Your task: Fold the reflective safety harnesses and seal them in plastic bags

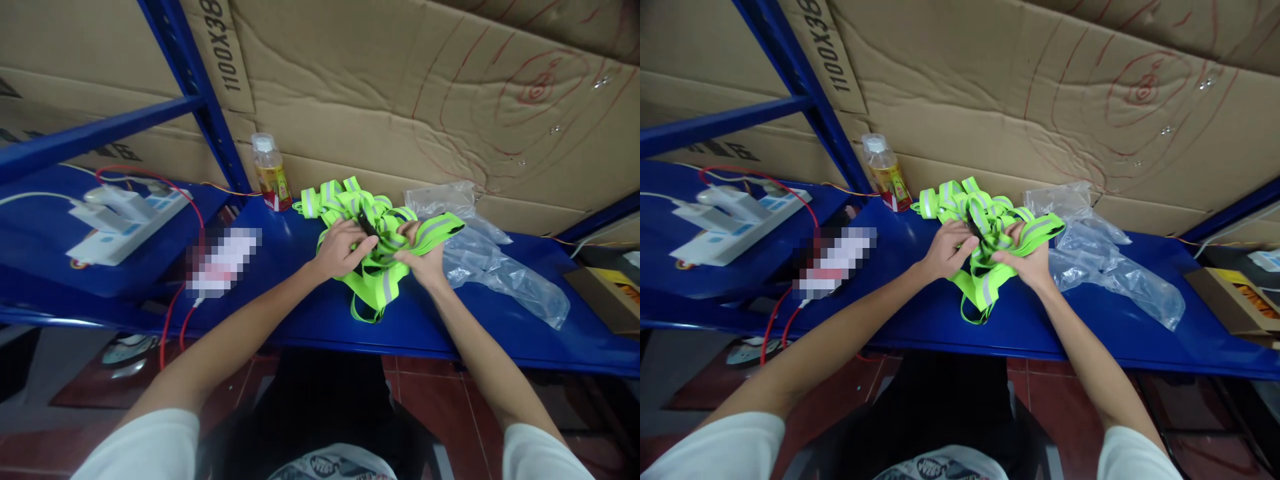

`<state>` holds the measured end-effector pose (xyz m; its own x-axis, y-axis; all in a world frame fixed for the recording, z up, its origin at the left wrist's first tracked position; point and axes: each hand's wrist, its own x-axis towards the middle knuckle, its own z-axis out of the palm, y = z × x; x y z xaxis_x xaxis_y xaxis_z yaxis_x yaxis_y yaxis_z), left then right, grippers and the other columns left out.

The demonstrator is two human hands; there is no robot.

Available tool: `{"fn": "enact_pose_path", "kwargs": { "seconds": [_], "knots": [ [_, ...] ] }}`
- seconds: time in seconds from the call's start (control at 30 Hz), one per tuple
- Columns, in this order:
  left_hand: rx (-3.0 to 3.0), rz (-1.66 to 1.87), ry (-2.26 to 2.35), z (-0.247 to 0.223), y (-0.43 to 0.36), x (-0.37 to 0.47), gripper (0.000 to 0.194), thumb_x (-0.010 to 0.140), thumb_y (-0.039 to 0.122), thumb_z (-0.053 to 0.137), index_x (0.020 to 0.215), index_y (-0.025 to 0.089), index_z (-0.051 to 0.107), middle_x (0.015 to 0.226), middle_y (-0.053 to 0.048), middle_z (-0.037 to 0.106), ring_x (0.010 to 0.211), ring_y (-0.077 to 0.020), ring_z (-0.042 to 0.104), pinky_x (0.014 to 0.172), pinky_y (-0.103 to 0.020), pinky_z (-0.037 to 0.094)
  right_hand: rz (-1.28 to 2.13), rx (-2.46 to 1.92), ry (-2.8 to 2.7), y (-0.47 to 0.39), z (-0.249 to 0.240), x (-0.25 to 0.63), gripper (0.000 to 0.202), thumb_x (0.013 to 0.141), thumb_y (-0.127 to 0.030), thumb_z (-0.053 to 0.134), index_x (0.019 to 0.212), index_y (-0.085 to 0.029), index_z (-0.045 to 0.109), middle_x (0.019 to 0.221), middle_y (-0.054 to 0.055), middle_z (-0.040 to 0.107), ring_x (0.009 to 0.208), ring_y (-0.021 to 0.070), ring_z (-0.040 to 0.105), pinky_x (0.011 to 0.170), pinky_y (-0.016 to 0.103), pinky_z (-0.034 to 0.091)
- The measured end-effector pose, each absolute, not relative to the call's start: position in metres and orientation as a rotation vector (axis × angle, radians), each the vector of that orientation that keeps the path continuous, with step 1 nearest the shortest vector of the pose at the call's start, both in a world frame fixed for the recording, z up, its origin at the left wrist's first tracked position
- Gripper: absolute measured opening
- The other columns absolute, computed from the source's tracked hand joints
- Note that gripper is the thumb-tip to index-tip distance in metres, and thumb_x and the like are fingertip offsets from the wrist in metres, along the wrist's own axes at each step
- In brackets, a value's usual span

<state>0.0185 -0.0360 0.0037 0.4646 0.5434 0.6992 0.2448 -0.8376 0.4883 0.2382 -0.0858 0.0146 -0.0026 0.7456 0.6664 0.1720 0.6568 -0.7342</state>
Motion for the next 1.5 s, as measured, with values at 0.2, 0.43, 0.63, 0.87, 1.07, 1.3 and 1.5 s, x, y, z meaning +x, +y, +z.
{"fn": "enact_pose_path", "kwargs": {
  "seconds": [0.2,0.43,0.63,0.87,1.07,1.3,1.5],
  "knots": [
    [1.947,1.045,0.893,-0.008,-0.035,0.035,0.063,0.096,0.068,0.056,0.057,0.022,0.038,0.055,0.003,0.035,0.057,-0.013,0.035,0.056,-0.033,0.023,0.231,-0.855,-2.065,-0.102,0.015,0.229,0.062,0.059,-0.079,0.093,0.083,-0.025,0.076,0.099,0.009,0.07,0.087,0.0267,0.068,0.078,0.044,0.059],
    [1.636,1.322,0.908,-0.004,-0.032,0.029,0.048,0.083,0.047,0.06,0.055,0.022,0.031,0.056,0.004,0.027,0.055,-0.0099,0.027,0.053,-0.03,0.019,0.323,-0.79,-1.91,-0.1,-0.002,0.243,0.085,0.101,-0.086,0.028,0.094,-0.023,0.084,0.063,0.003,0.062,0.055,0.0189,0.059,0.056,0.035,0.046],
    [1.582,1.255,0.664,0.004,-0.02,0.009,0.064,0.077,0.054,0.071,0.049,0.021,0.024,0.049,0.004,0.019,0.048,-0.0085,0.019,0.048,-0.029,0.016,0.021,-1.052,-1.72,-0.101,0.006,0.238,0.031,0.103,-0.051,0.063,0.094,-0.027,0.081,0.075,0.003,0.07,0.065,0.0201,0.062,0.067,0.038,0.053],
    [1.673,0.655,0.421,0.022,-0.02,-0.006,0.045,0.065,0.045,0.071,0.044,0.022,0.038,0.046,0.001,0.034,0.044,-0.0099,0.03,0.046,-0.031,0.02,0.52,-0.94,-1.771,-0.092,0.011,0.23,0.075,0.095,-0.069,0.065,0.158,-0.03,0.049,0.151,0.014,0.063,0.132,0.0328,0.066,0.102,0.051,0.06],
    [1.792,0.572,0.395,0.033,-0.016,-0.009,0.028,0.068,0.039,0.067,0.052,0.016,0.063,0.051,0.0,0.05,0.049,-0.0113,0.04,0.048,-0.027,0.026,0.867,-0.878,-1.565,-0.086,0.006,0.23,0.068,0.081,-0.047,0.09,0.142,-0.03,0.065,0.088,-0.001,0.072,0.07,0.0169,0.066,0.066,0.033,0.06],
    [2.264,0.675,0.499,0.049,-0.017,-0.019,0.038,0.09,0.038,0.064,0.057,0.019,0.063,0.054,0.002,0.048,0.054,-0.0116,0.041,0.054,-0.027,0.029,0.846,-0.869,-1.532,-0.079,0.005,0.229,0.076,0.068,-0.043,0.099,0.135,-0.024,0.07,0.097,0.001,0.078,0.081,0.0182,0.071,0.081,0.038,0.064],
    [2.571,0.988,0.562,0.099,-0.058,-0.042,0.02,0.095,0.039,0.067,0.084,0.026,0.078,0.087,-0.005,0.075,0.087,-0.0225,0.07,0.087,-0.037,0.054,0.535,-0.9,-1.59,-0.098,0.034,0.217,0.068,0.075,-0.044,0.094,0.136,-0.025,0.072,0.114,0.006,0.08,0.094,0.023,0.074,0.098,0.047,0.062]
  ]
}}
